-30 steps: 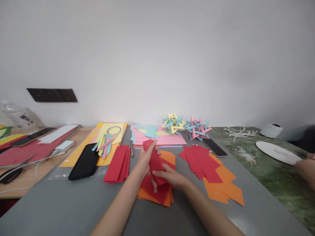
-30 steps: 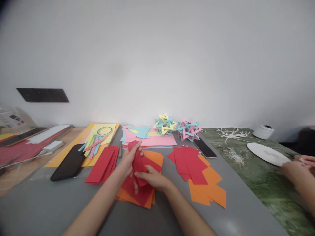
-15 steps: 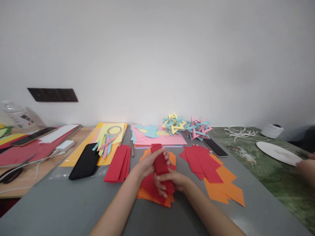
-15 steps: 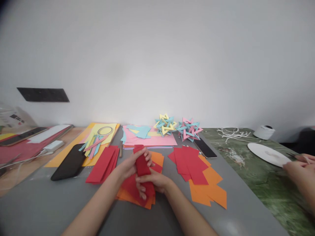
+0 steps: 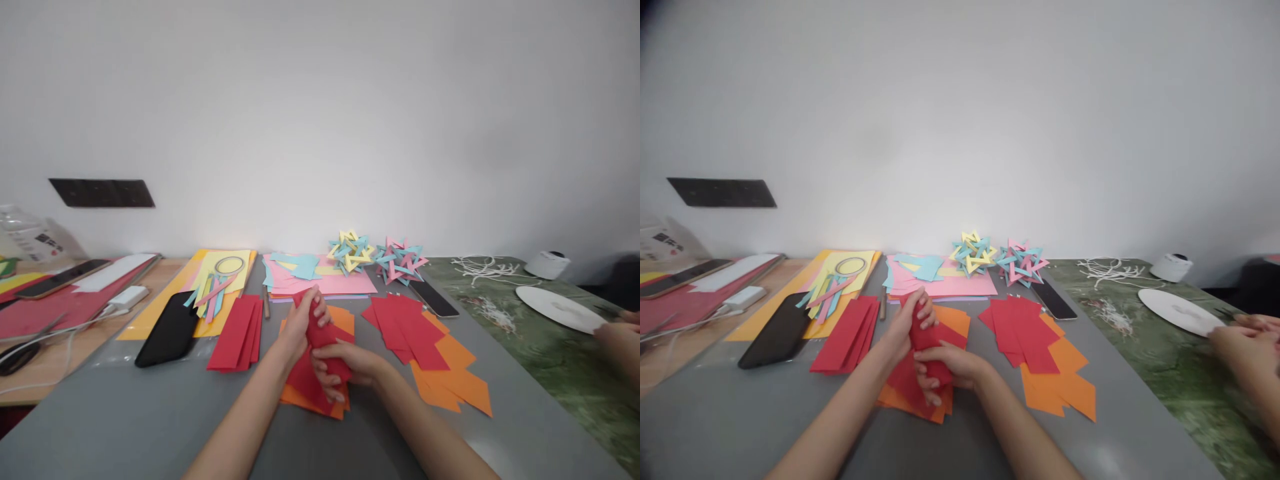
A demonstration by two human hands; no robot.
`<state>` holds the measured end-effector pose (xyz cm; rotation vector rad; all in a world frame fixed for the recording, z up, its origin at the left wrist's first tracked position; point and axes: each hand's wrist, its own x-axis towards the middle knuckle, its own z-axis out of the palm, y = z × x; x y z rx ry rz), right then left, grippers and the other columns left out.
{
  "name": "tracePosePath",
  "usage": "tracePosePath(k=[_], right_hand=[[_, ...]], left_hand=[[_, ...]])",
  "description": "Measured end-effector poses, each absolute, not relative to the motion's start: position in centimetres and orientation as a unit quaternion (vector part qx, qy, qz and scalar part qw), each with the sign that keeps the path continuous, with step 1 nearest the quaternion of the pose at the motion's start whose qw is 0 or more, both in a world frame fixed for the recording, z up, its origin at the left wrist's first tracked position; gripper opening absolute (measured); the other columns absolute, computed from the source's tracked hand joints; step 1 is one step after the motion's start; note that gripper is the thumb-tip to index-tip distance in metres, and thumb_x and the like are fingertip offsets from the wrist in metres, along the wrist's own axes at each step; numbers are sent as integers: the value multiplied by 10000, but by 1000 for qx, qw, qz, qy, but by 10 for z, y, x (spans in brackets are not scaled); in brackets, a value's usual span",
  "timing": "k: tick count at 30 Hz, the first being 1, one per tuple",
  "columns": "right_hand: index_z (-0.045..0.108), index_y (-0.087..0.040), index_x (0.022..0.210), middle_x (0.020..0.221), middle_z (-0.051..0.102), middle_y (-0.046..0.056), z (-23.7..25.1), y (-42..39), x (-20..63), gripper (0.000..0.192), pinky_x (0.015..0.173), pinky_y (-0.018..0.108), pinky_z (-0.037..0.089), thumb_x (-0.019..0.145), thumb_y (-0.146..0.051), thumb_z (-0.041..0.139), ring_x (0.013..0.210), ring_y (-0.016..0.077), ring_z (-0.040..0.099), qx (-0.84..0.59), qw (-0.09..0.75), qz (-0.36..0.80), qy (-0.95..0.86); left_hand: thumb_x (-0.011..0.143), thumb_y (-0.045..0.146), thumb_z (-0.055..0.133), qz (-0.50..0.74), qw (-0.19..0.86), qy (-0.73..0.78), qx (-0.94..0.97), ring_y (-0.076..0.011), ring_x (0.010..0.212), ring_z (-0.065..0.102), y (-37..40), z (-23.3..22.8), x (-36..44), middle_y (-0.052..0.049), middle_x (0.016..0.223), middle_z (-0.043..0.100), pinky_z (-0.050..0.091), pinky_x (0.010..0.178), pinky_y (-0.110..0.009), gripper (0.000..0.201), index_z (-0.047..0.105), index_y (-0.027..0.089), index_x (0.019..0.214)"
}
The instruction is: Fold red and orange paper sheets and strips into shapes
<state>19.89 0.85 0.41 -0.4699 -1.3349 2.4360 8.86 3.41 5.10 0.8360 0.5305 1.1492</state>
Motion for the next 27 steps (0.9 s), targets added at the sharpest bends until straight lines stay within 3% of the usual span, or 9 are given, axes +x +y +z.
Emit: tracePosePath(k=[2,4,7,9,13,17,20,24,27], right_hand=[[434,-160,619,405,438,-53,3,8,199,277,531,254,404,756,-400,457,403,114,508,-98,109,881,-449],[463,-151,631,419,465,-36,2,6,197,303,586,285,420,743,-433,468,473,145,555,-79,111,884,-447],[537,-122,708,532,550,11,2,4,192,300,664,294,420,761,-409,469,583,157,587,-153,258,832,-466],[569,-119,770,614,593,36,3,4,191,305,688,288,420,774,-405,463,634,157,592,-216,351,777,-475],[602,-142,824,705,634,60,3,11,196,354,670,300,440,737,-466,489,683,183,597,-338,386,688,-513],[594,-166,853,829,632,65,-1,19,202,336,642,290,447,641,-425,610,757,201,576,-441,524,460,-564],[575,-167,848,808,622,60,-4,22,203,294,628,274,447,668,-399,593,733,179,567,-441,592,376,-560],[588,-158,796,711,608,40,-9,24,200,242,576,255,440,695,-377,570,632,146,547,-447,599,360,-558],[594,-155,805,684,592,29,-10,26,200,240,550,249,430,696,-368,569,600,137,528,-472,610,322,-549]], left_hand=[[730,400,503,494,749,218,383,-31,341,329,33,53,86,101,425,301,413,505,-194,296,390,173,577],[740,375,502,479,757,210,391,-31,357,373,33,55,84,94,441,338,432,534,-202,266,417,168,595],[714,323,557,494,711,254,431,-70,507,529,34,54,81,37,616,531,452,566,-211,173,508,168,772],[690,311,589,499,665,291,474,-120,624,585,37,50,81,-25,776,604,466,576,-229,262,522,165,897],[685,333,589,494,608,326,530,-168,682,607,42,44,82,-84,825,641,475,585,-258,325,537,133,936],[655,321,616,528,550,338,552,-179,795,594,47,37,82,-93,920,632,462,690,-277,330,553,138,923],[657,331,608,544,493,353,581,-161,763,580,50,31,83,-68,847,630,449,685,-259,263,572,136,829],[699,350,558,540,451,370,607,-114,620,534,50,27,86,-11,689,576,416,556,-204,213,558,139,725],[722,358,527,535,461,362,609,-99,588,516,50,29,85,1,689,573,397,531,-191,215,560,146,744]])
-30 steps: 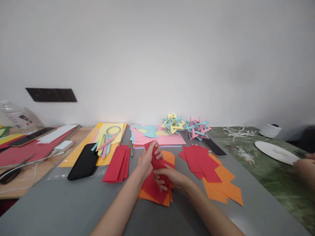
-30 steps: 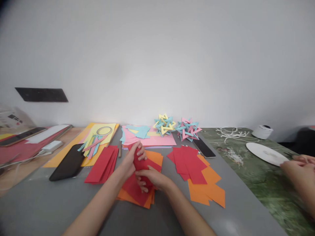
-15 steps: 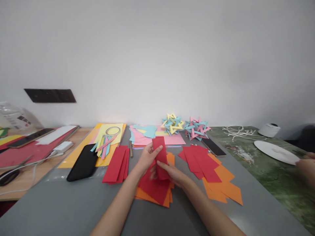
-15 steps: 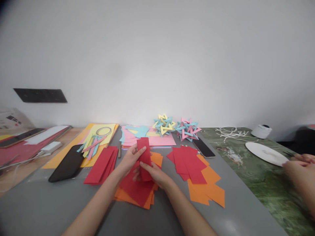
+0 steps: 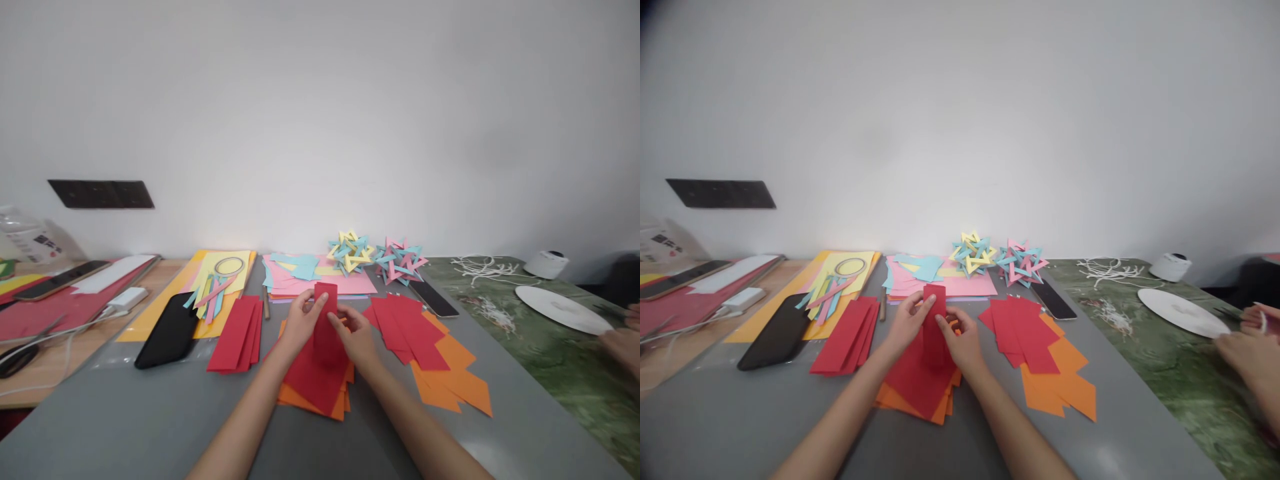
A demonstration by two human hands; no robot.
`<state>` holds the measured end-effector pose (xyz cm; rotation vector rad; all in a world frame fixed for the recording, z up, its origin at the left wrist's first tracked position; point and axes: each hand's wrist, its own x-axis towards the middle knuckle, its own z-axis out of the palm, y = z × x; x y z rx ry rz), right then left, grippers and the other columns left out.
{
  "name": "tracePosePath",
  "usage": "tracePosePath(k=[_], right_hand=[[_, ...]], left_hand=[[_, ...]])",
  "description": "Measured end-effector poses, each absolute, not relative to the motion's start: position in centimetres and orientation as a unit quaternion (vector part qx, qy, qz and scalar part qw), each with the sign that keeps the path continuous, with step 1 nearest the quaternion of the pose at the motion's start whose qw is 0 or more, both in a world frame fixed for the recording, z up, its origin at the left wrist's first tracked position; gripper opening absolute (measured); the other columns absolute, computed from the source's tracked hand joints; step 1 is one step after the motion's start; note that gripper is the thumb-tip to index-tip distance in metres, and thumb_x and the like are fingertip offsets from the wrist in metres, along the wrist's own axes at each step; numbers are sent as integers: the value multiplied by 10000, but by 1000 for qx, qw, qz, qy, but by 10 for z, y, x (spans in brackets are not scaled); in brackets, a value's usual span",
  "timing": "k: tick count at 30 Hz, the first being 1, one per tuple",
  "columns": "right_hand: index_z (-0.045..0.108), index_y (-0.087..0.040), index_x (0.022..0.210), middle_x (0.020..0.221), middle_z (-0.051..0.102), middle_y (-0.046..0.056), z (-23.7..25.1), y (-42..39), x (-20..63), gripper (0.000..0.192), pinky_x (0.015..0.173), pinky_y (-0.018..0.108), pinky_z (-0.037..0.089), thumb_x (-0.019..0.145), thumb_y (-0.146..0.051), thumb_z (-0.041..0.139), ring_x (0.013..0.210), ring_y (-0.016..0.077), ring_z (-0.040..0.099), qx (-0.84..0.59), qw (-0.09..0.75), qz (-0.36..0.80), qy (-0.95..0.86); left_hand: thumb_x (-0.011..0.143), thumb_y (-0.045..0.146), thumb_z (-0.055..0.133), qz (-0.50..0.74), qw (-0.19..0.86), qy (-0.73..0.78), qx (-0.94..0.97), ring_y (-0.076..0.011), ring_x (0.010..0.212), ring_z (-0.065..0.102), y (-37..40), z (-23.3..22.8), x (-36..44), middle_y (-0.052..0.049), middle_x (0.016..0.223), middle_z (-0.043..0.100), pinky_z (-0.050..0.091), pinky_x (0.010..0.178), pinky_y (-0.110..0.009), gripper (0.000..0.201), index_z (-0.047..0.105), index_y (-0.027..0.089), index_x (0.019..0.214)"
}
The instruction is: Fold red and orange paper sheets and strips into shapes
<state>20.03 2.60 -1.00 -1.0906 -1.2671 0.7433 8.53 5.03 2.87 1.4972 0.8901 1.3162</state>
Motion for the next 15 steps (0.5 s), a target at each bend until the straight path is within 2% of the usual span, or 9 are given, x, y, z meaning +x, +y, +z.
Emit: tracePosePath(k=[6,15], right_hand=[[599,-163,877,881,595,57,0,20,203,248,629,257,434,728,-349,531,729,156,542,-472,604,283,-577],[590,-159,852,805,600,47,1,14,195,248,620,250,435,748,-364,497,715,160,542,-494,635,277,-525]], left_hand=[[636,336,621,560,454,363,590,-93,556,524,51,31,84,12,612,572,388,521,-181,208,550,143,604],[604,346,643,557,501,355,559,-95,535,538,51,25,85,-6,665,607,408,452,-175,233,582,148,711]])
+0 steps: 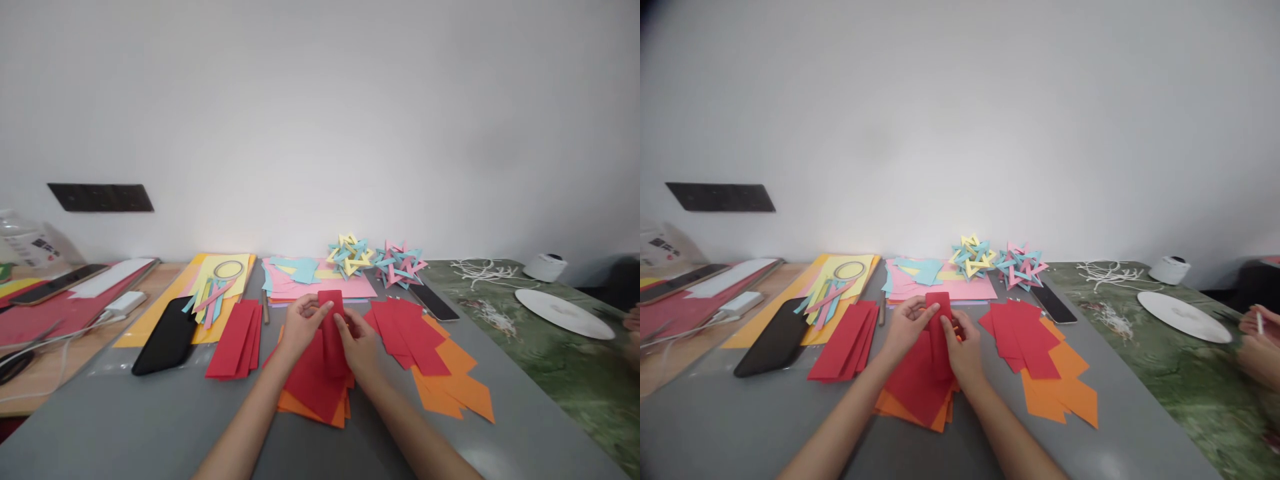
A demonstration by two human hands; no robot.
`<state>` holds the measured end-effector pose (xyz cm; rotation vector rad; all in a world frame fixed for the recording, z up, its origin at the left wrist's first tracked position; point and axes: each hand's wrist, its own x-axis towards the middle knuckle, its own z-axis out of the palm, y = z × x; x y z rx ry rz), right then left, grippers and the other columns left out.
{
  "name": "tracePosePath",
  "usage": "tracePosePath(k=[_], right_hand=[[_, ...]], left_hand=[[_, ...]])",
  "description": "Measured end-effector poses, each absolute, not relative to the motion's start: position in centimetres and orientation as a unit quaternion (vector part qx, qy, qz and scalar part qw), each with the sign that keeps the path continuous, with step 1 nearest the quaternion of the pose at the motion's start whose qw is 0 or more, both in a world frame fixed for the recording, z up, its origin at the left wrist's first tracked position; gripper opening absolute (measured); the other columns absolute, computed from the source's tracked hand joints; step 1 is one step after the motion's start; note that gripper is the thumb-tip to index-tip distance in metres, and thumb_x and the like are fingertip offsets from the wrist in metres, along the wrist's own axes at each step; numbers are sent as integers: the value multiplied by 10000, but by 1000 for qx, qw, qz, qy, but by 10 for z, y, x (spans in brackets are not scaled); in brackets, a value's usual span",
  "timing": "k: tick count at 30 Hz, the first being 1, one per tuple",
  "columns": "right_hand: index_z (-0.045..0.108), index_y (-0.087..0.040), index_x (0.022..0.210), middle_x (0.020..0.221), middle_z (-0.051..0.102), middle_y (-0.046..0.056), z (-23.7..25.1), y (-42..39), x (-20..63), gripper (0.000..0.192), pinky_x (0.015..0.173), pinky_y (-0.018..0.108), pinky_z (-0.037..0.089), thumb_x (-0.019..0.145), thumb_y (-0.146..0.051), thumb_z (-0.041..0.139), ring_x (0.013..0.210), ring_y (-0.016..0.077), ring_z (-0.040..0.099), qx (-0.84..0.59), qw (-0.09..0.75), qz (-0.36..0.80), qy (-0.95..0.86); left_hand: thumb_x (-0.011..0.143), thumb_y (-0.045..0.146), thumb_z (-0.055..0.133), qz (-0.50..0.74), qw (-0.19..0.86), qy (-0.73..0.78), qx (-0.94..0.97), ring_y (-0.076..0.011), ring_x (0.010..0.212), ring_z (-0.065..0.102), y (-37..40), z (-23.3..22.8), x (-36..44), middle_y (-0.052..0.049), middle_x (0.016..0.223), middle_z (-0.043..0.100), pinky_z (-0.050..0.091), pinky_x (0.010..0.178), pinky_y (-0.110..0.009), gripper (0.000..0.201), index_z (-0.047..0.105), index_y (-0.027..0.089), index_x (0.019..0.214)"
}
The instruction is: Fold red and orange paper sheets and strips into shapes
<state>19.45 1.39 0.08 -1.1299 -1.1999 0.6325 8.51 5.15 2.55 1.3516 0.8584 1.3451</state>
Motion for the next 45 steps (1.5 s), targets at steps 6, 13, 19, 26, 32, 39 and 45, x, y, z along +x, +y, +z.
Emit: tracePosePath(k=[6,13,19,26,32,39,45], right_hand=[[596,-172,805,804,599,42,6,11,195,237,643,255,427,778,-360,455,735,165,540,-475,614,290,-560],[617,-181,844,848,611,52,15,10,192,258,664,267,430,759,-378,475,774,171,544,-471,616,305,-552],[642,-174,767,747,615,40,17,12,192,219,547,258,427,686,-363,566,646,155,542,-456,634,347,-520],[649,-191,701,758,636,40,20,1,187,181,542,256,426,712,-342,549,675,165,555,-461,634,323,-531],[636,-195,703,729,609,39,37,2,189,190,578,253,426,752,-319,501,700,158,543,-458,613,281,-578],[639,-179,685,712,612,32,55,36,197,195,520,238,419,704,-349,546,668,157,546,-433,641,312,-551],[660,-171,665,725,648,65,69,53,207,208,547,271,448,674,-361,574,667,180,579,-459,590,319,-582]], left_hand=[[552,345,680,561,507,377,535,-91,524,531,53,28,83,4,622,585,424,445,-171,259,551,147,658],[510,372,700,576,510,407,492,-89,481,514,45,28,76,18,564,560,403,384,-161,309,552,145,658],[543,357,689,564,508,423,495,-122,562,566,28,24,67,-9,613,609,437,446,-185,273,592,135,670],[529,346,699,593,499,458,435,-158,615,589,15,27,63,-37,672,642,462,476,-220,290,621,139,715],[559,338,683,590,490,447,461,-145,602,588,18,37,64,-31,643,650,461,486,-205,231,638,142,674],[614,374,638,568,515,407,496,-141,621,603,38,63,69,-37,714,672,470,510,-201,297,649,143,800],[607,340,655,514,555,394,522,-141,567,598,55,80,64,-46,654,673,468,525,-220,296,652,131,816]])
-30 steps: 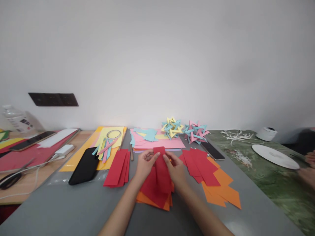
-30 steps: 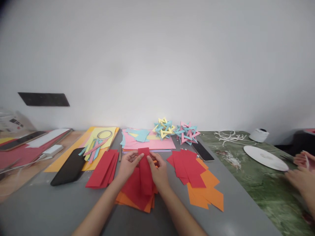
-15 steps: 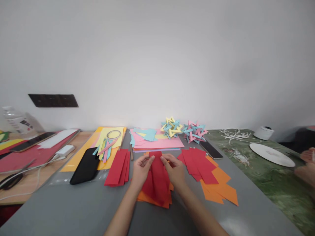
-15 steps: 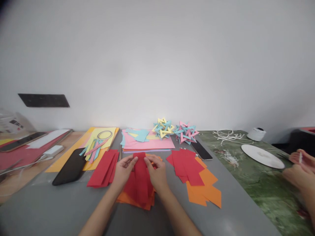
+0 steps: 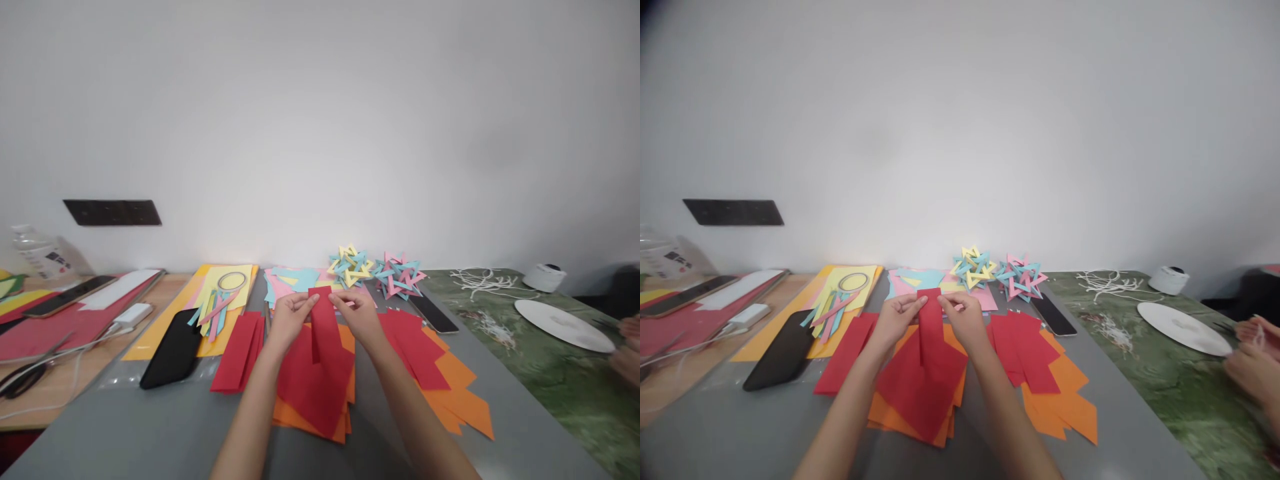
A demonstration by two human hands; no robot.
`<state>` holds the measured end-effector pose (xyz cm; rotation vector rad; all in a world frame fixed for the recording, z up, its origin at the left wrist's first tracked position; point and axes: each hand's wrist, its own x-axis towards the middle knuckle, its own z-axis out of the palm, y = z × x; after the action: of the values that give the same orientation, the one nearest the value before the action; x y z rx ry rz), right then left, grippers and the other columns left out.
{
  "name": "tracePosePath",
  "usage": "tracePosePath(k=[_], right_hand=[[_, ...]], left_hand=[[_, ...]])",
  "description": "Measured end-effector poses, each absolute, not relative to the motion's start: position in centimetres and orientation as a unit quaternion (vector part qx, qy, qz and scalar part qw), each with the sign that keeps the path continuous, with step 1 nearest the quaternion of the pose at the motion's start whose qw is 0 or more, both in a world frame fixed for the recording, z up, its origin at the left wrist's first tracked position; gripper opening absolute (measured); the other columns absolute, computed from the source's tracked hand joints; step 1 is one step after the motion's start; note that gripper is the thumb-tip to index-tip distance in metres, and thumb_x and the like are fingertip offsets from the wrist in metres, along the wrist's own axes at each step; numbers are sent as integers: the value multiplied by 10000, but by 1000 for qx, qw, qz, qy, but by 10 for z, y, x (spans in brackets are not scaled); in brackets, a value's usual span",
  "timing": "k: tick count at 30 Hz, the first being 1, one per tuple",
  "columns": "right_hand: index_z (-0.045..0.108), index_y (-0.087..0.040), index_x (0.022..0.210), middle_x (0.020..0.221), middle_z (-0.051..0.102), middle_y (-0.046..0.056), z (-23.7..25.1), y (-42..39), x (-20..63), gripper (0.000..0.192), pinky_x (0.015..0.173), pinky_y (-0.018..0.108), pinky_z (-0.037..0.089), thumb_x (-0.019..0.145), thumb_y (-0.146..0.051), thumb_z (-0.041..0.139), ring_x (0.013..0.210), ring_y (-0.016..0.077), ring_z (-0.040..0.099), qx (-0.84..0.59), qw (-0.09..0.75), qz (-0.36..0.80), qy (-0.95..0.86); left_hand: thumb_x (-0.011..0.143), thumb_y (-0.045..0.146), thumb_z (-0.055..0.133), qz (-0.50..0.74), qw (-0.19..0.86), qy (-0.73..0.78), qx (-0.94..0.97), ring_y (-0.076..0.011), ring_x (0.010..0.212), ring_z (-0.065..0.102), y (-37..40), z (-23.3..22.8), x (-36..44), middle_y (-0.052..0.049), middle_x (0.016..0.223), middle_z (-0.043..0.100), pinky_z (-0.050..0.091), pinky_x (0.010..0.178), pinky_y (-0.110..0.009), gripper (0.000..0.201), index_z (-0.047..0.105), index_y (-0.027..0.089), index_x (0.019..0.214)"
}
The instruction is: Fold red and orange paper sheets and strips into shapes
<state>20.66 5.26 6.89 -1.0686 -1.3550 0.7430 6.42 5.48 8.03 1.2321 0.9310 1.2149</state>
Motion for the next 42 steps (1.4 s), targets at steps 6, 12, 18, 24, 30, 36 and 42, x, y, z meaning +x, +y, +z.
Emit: tracePosePath(k=[6,12,18,24,30,36,42], right_hand=[[644,-163,630,597,638,43,77,48,206,190,506,264,427,586,-347,660,550,160,566,-500,587,289,-567],[633,-171,591,568,630,33,75,44,205,197,496,261,421,620,-365,632,528,152,557,-478,546,359,-587],[611,-169,551,550,605,26,79,38,203,240,480,245,401,645,-390,607,510,134,529,-481,521,357,-608],[620,-168,647,628,606,21,87,32,205,197,537,248,438,605,-357,655,586,134,543,-448,567,391,-570],[607,-160,622,561,572,6,97,26,211,203,481,219,414,610,-358,650,522,109,513,-455,553,420,-557],[621,-164,627,569,594,9,100,25,214,197,492,218,420,630,-360,638,531,115,538,-474,551,405,-555],[643,-176,651,609,625,15,100,29,216,165,552,244,451,654,-340,621,578,137,578,-469,568,383,-557]], left_hand=[[601,349,655,481,545,404,555,-126,502,562,55,88,58,-20,556,638,437,478,-207,295,653,131,799],[621,365,629,447,561,399,571,-126,505,559,49,99,49,-21,563,625,437,492,-218,227,627,141,659],[644,340,609,402,587,389,586,-134,555,580,43,109,39,-28,589,632,455,573,-248,189,609,151,626],[660,340,596,390,599,383,585,-150,595,597,37,117,40,-54,674,661,453,577,-256,196,629,155,716],[690,327,574,386,611,376,580,-139,605,580,28,128,47,-35,637,631,457,597,-249,184,593,145,663],[667,324,607,436,589,403,548,-137,669,580,29,126,49,-19,695,616,456,646,-263,260,537,162,858],[654,327,614,472,519,416,579,-109,652,541,35,121,51,-5,698,575,414,606,-209,201,554,164,756]])
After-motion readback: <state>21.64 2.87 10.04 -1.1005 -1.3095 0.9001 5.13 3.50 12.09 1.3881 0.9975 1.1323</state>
